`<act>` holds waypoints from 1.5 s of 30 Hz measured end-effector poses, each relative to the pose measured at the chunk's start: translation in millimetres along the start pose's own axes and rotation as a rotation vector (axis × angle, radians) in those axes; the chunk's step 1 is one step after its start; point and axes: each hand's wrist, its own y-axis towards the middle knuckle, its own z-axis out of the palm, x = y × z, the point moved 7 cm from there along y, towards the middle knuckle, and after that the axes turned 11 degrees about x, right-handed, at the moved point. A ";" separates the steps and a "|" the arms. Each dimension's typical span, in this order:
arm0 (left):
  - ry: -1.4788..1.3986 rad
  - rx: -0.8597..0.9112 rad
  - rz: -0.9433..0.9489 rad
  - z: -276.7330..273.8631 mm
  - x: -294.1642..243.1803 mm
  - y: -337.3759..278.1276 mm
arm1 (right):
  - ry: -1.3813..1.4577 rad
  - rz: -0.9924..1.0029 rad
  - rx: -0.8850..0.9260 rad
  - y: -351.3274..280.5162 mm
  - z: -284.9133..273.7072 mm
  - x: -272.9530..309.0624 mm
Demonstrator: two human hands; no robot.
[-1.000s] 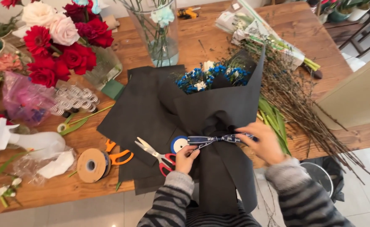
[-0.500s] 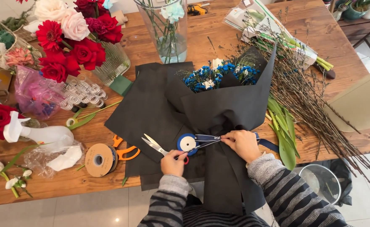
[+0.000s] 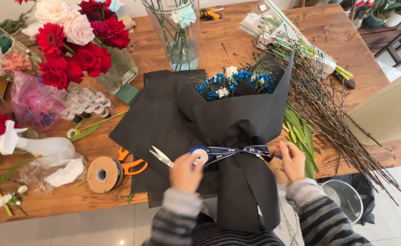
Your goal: The person opens a wooden drawer to retrieve a roll of blue ribbon and carries it to a work table. The person then measures a length of the ribbon against a black-wrapped flower bouquet, cuts the ribbon using scissors, and ties it into a bow around the bouquet.
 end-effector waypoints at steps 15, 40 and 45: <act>0.317 0.130 0.488 89.2 -119.2 37.2 | -0.427 -0.117 0.337 -35.3 -25.8 -18.7; -0.137 -0.087 0.255 15.3 -56.2 -2.3 | 0.096 0.204 0.415 11.5 9.7 -51.1; -0.133 -0.076 0.123 40.8 -43.1 7.3 | 0.041 0.241 0.393 12.0 28.1 -27.3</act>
